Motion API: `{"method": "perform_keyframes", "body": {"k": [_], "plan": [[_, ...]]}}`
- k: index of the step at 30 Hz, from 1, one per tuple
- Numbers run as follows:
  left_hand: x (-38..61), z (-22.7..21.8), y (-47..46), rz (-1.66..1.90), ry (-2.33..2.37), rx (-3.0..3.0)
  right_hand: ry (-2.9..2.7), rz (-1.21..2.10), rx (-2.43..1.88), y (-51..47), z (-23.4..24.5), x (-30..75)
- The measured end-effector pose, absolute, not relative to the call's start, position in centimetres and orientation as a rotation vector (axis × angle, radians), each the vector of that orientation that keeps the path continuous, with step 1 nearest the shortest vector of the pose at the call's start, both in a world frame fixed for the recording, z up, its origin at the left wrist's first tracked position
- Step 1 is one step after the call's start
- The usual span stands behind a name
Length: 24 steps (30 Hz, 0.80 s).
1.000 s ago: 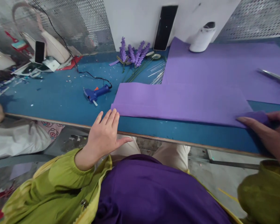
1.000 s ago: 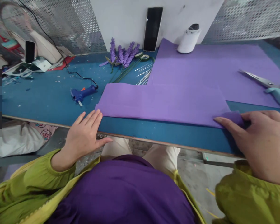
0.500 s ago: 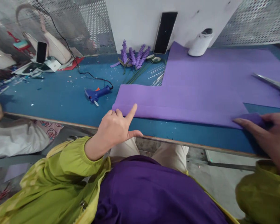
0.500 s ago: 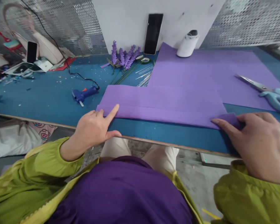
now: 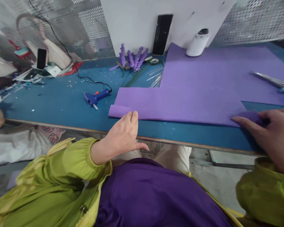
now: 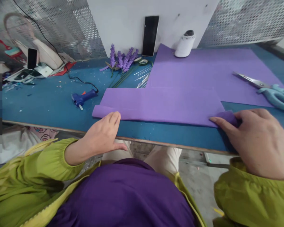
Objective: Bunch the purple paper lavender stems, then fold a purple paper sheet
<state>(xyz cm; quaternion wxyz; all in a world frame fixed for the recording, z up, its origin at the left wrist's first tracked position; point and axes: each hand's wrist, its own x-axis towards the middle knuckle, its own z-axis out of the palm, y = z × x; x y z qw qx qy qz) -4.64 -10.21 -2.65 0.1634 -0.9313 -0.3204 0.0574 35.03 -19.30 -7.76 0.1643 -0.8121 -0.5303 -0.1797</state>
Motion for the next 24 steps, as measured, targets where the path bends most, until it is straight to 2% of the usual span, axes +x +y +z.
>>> {"method": "perform_keyframes", "body": {"k": [3, 11, 16, 24], "plan": [[-4.4, -3.1, -10.2, 0.131, -0.862, -2.677, -1.542, -0.601, -2.281, -19.4, -7.0, 34.1], [-3.8, -3.1, -10.5, 0.111, -0.883, -2.679, -1.512, -0.563, -2.328, -19.5, -6.6, 33.6], [-3.2, -3.9, -10.4, 0.067, -0.694, -2.716, -1.52, -0.594, -2.338, -19.6, -6.6, 33.5], [-2.3, -2.7, -9.7, 0.135, -0.634, -2.719, -1.502, -0.608, -2.351, -19.6, -6.5, 33.5]]}}
